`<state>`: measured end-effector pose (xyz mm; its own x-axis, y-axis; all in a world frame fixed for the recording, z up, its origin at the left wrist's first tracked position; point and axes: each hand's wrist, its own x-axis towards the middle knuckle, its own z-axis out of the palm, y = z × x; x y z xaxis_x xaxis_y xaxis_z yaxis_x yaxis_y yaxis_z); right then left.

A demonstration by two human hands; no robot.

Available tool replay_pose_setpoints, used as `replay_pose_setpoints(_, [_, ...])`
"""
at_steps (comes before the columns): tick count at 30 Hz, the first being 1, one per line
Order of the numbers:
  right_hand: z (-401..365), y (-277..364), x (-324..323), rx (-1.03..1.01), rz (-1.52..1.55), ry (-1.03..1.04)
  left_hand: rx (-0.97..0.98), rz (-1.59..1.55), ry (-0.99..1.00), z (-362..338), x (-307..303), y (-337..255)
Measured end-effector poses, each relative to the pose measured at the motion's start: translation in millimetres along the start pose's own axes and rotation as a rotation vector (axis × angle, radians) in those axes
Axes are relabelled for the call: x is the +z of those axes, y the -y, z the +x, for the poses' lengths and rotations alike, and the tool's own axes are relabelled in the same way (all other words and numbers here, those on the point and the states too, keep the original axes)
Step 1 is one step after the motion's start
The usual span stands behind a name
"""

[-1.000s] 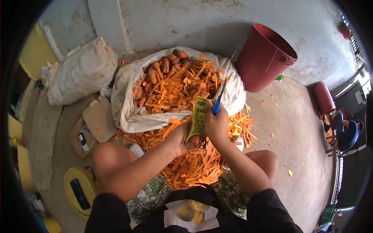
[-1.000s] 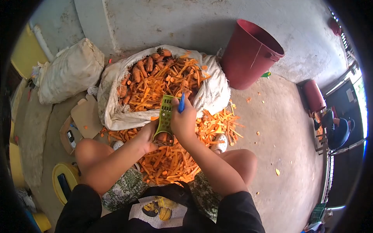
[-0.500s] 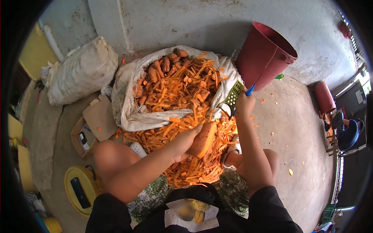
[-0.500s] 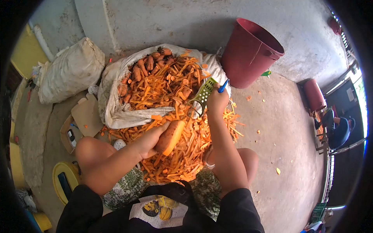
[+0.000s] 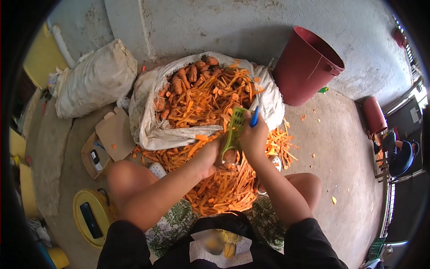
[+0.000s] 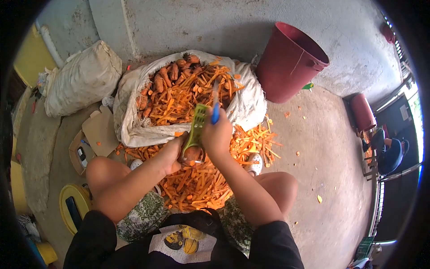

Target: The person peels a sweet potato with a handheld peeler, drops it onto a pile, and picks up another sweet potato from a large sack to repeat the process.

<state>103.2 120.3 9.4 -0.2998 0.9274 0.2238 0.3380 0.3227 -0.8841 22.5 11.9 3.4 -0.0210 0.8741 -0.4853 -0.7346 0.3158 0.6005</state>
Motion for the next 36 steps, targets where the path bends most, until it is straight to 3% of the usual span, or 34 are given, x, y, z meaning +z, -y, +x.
replay_pose_setpoints(3, [48.0,-14.9,-19.2,0.146,-0.015,-0.219,-0.12,0.122,0.107,0.2,-1.8,18.4])
replay_pose_setpoints(4, [65.8,-39.1,-26.0,0.05,-0.026,-0.3,-0.152,0.125,0.079,-7.0,5.7,21.2])
replay_pose_setpoints(5, [81.6,-56.6,-31.2,0.159,-0.031,-0.313,-0.131,0.046,0.072,-9.2,10.3,20.4])
replay_pose_setpoints(6, [84.8,-60.0,-33.5,0.168,0.171,-0.306,-0.108,-0.037,0.064,-10.0,12.6,20.2])
replay_pose_setpoints(8, [55.8,-11.5,-35.4,0.142,0.193,-0.228,-0.097,-0.072,0.031,-6.7,5.8,5.3])
replay_pose_setpoints(10, [27.6,7.9,-26.4,0.177,0.23,-0.016,-0.084,-0.088,0.028,0.0,-2.9,2.3])
replay_pose_setpoints(12, [0.7,12.4,-14.3,0.022,0.181,0.066,0.002,-0.243,0.061,8.3,-10.1,7.0])
replay_pose_setpoints(14, [-17.0,10.6,-2.9,-0.116,0.072,0.045,0.009,-0.242,0.058,13.3,-12.3,11.2])
replay_pose_setpoints(18, [-11.7,3.9,-0.7,-0.207,-0.055,0.014,-0.023,-0.168,0.028,13.2,-10.2,13.4])
replay_pose_setpoints(20, [6.4,-5.1,-4.5,-0.007,0.014,-0.079,-0.008,-0.12,0.06,10.8,-9.8,16.0])
replay_pose_setpoints(22, [47.1,-20.0,-25.9,0.195,-0.013,-0.174,-0.178,0.096,0.215,-1.3,-1.7,17.9])
replay_pose_setpoints(24, [71.2,-43.6,-34.0,0.177,0.066,-0.316,-0.195,0.079,0.138,-11.6,15.8,14.0])
replay_pose_setpoints(27, [54.3,-29.5,-29.7,0.138,0.186,-0.237,-0.139,-0.059,-0.046,2.4,5.0,8.2])
replay_pose_setpoints(30, [6.8,17.8,-18.9,0.049,0.168,-0.055,-0.082,-0.131,0.009,9.9,-7.4,4.9])
replay_pose_setpoints(32, [-12.8,11.7,-8.5,-0.015,0.149,0.05,-0.065,-0.169,-0.002,9.9,-6.3,5.2])
replay_pose_setpoints(36, [-19.9,9.6,-5.5,-0.229,-0.052,0.006,-0.061,-0.225,0.056,18.3,-11.8,17.3])
